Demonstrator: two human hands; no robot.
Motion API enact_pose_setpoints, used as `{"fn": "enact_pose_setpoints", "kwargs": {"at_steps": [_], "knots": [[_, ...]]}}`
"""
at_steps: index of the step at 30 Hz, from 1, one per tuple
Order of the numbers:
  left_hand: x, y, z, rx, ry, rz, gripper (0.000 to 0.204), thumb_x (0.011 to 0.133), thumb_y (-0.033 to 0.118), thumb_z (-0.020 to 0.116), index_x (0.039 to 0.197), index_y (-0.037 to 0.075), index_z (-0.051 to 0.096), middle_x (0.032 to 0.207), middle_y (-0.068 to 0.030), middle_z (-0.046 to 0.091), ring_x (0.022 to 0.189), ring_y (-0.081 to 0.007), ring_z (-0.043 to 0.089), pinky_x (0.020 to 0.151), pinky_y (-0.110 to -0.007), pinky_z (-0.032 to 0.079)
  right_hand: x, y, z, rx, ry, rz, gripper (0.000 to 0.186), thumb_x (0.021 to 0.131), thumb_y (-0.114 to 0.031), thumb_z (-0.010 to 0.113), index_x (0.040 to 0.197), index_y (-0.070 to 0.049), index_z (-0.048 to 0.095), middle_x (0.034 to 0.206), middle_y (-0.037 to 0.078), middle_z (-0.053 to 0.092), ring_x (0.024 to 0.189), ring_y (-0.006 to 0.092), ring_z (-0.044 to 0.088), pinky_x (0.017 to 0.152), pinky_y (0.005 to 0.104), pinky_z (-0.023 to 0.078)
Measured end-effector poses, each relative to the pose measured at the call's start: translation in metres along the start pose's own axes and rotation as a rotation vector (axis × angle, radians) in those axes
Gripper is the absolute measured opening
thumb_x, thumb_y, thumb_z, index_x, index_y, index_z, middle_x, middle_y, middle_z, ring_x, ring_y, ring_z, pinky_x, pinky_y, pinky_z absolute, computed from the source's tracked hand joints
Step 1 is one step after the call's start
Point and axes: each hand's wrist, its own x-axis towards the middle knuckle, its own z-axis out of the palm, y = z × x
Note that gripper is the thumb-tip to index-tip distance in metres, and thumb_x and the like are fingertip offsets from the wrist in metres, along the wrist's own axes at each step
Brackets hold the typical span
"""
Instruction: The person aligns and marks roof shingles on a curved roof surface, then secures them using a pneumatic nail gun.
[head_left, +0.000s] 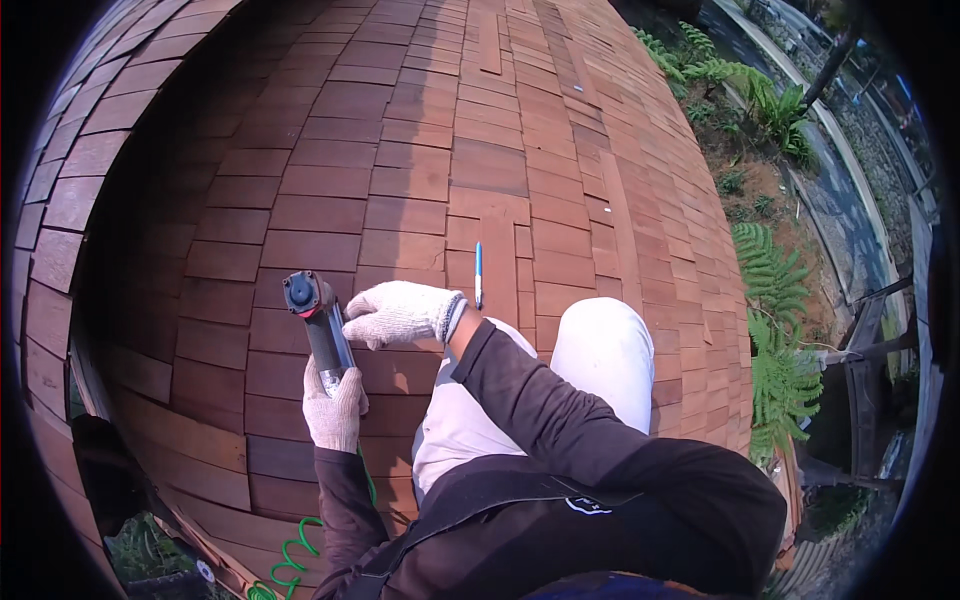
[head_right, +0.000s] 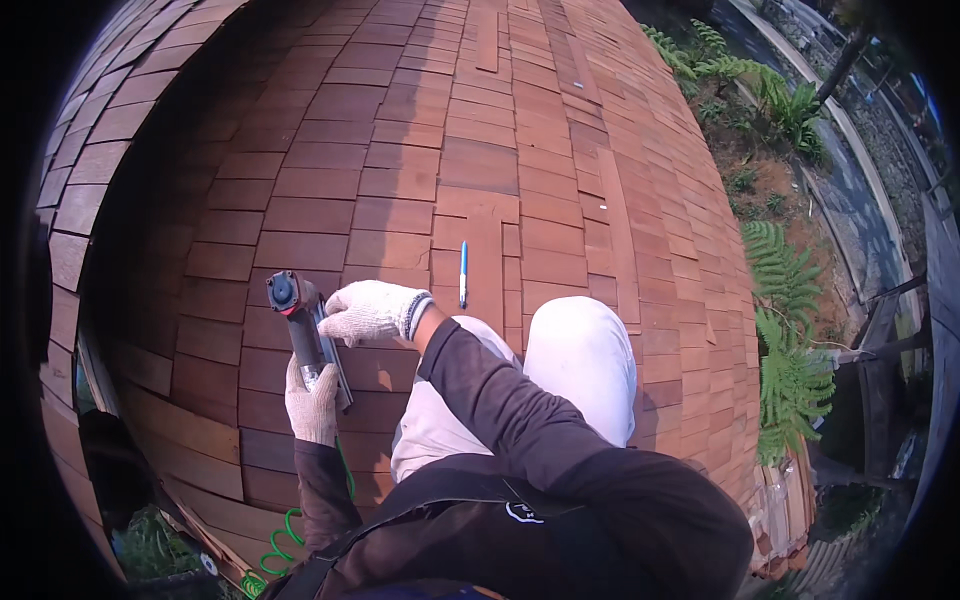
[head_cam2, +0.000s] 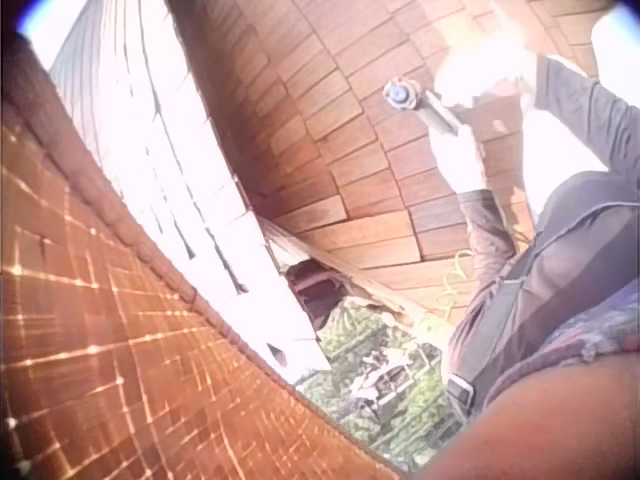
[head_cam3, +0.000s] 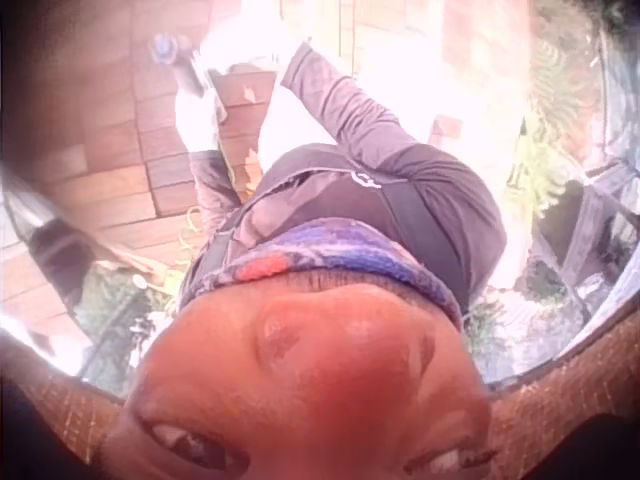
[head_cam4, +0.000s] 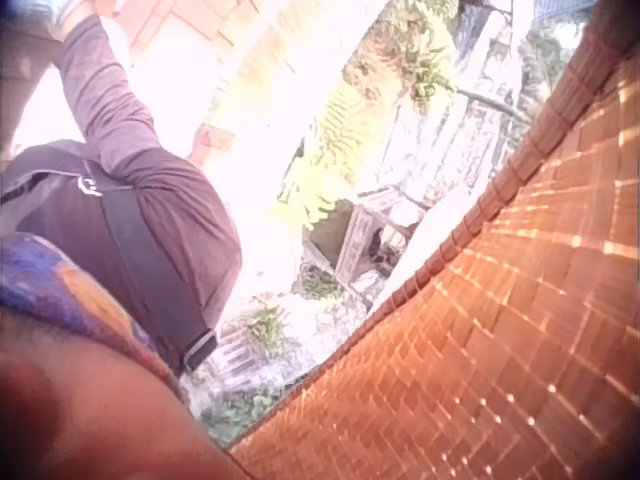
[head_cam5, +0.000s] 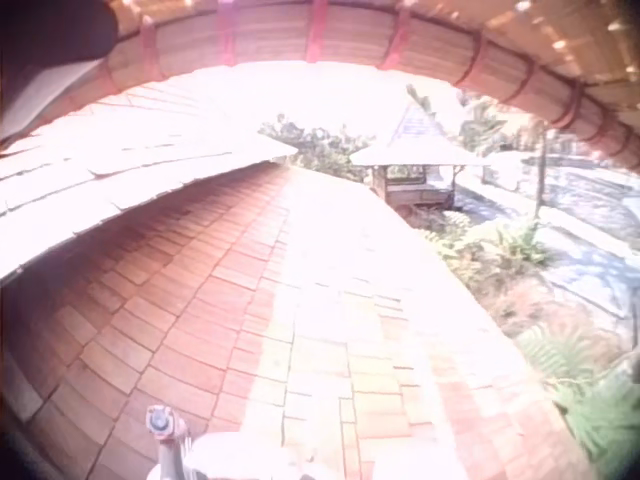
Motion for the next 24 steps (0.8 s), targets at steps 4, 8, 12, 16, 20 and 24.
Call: {"fn": "enact_pose_setpoints", "kwargs": {"at_steps": [4, 8, 12, 16, 20, 24], "knots": [[-0.003, -0.005, 0.001, -0.024, -0.018, 0.039, 0.062, 0.091, -0.002, 0.068, 0.148, 0.0, 0.042, 0.073, -0.0039, 0.058, 0.047, -0.0105, 0.053, 0.042, -0.026, 0.043, 0.026, 0.082, -0.041, -0.138, 0.846, 0.176, 0.056, 0.094, -0.039, 0.065, 0.131, 0.002, 0.064, 0.118, 0.025, 0.073, 0.115, 0.034, 0.07, 0.099, 0.0448, 0.055], [-0.005, -0.006, -0.002, 0.011, 0.004, 0.063, 0.063, 0.091, -0.002, 0.068, 0.149, 0.0, 0.042, 0.074, -0.0048, 0.057, 0.046, -0.0108, 0.052, 0.042, -0.026, 0.042, 0.015, 0.13, -0.021, -0.166, 0.819, 0.741, 0.069, 0.09, -0.04, 0.069, 0.144, -0.001, 0.049, 0.134, 0.029, 0.062, 0.123, 0.0451, 0.064, 0.101, 0.0503, 0.055], [0.003, -0.016, -0.01, -0.052, -0.034, 0.049, 0.059, 0.091, -0.002, 0.068, 0.146, 0.001, 0.046, 0.081, -0.0049, 0.059, 0.049, -0.0101, 0.051, 0.043, -0.027, 0.043, 0.029, 0.155, -0.015, -0.311, 0.814, 0.764, 0.059, 0.095, -0.029, 0.064, 0.145, -0.002, 0.049, 0.136, 0.023, 0.06, 0.123, 0.0404, 0.065, 0.098, 0.0513, 0.058], [0.011, -0.025, -0.02, -0.033, -0.038, 0.053, 0.055, 0.091, -0.001, 0.069, 0.143, 0.001, 0.049, 0.087, -0.0039, 0.059, 0.053, -0.0089, 0.051, 0.045, -0.025, 0.043, 0.029, 0.165, -0.013, -0.355, 0.804, 0.789, 0.037, 0.102, -0.02, 0.055, 0.136, -0.005, 0.056, 0.131, 0.022, 0.064, 0.119, 0.0405, 0.068, 0.093, 0.0507, 0.06], [0.015, -0.036, -0.027, -0.042, -0.048, 0.062, 0.054, 0.091, 0.0, 0.069, 0.141, 0.001, 0.049, 0.088, -0.0039, 0.059, 0.052, -0.0096, 0.051, 0.044, -0.026, 0.044, 0.028, 0.165, -0.014, -0.29, 0.835, 0.795, 0.032, 0.104, -0.019, 0.051, 0.134, -0.006, 0.056, 0.126, 0.023, 0.066, 0.115, 0.0413, 0.07, 0.091, 0.052, 0.06], [0.012, -0.026, -0.025, -0.055, -0.045, 0.042, 0.049, 0.091, 0.002, 0.069, 0.137, 0.002, 0.051, 0.086, -0.0041, 0.059, 0.049, -0.0106, 0.053, 0.043, -0.026, 0.045, 0.031, 0.168, -0.015, -0.241, 0.875, 0.84, 0.049, 0.103, -0.016, 0.052, 0.15, -0.009, 0.043, 0.131, 0.023, 0.064, 0.116, 0.0385, 0.071, 0.092, 0.0501, 0.061]]}}
